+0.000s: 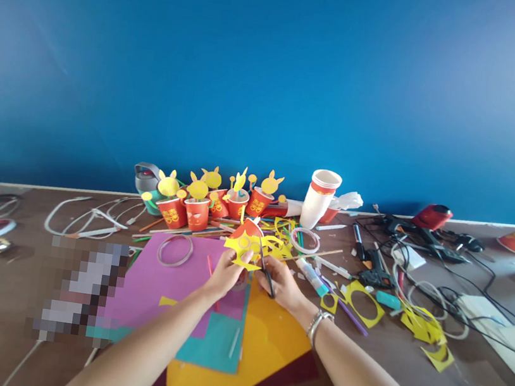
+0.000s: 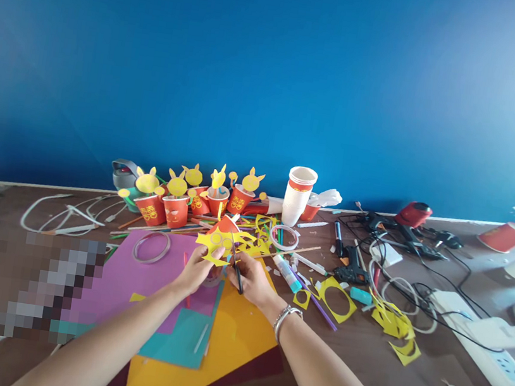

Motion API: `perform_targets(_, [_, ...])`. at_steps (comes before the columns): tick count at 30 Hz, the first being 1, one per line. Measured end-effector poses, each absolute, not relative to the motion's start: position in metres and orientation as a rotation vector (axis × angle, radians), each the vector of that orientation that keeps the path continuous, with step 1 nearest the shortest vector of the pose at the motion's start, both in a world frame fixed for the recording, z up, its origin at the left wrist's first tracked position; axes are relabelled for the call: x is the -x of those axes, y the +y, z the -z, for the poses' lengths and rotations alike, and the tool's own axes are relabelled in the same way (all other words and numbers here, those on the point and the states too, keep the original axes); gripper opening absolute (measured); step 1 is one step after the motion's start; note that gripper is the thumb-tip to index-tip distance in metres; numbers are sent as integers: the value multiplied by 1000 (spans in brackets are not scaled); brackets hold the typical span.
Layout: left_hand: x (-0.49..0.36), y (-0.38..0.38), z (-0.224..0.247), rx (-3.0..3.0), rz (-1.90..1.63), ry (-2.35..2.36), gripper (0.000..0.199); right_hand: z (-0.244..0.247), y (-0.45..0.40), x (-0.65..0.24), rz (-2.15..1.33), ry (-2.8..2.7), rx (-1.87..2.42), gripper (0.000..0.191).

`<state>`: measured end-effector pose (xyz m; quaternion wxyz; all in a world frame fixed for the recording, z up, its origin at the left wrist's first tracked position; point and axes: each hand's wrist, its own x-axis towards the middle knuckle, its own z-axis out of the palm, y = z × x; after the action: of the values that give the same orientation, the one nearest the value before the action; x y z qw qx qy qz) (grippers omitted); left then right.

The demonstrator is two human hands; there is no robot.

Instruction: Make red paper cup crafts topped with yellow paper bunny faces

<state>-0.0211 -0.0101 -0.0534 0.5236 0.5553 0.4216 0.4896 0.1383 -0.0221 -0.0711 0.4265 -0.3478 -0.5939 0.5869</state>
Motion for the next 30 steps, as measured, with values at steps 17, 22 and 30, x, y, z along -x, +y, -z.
perform_targets(17, [20,-10,51,-1337,-1192,1017,40,67,-23,-140,-1419,-1521,897,33])
perform_targets(22, [21,-10,53,-1326,-1184,1022,41,67,-23,-140,-1432,-1520,883,33])
perform_targets(30, [21,-11,51,-1309,-1204,1018,36,68,-23,-139,-1453,-1494,858,32])
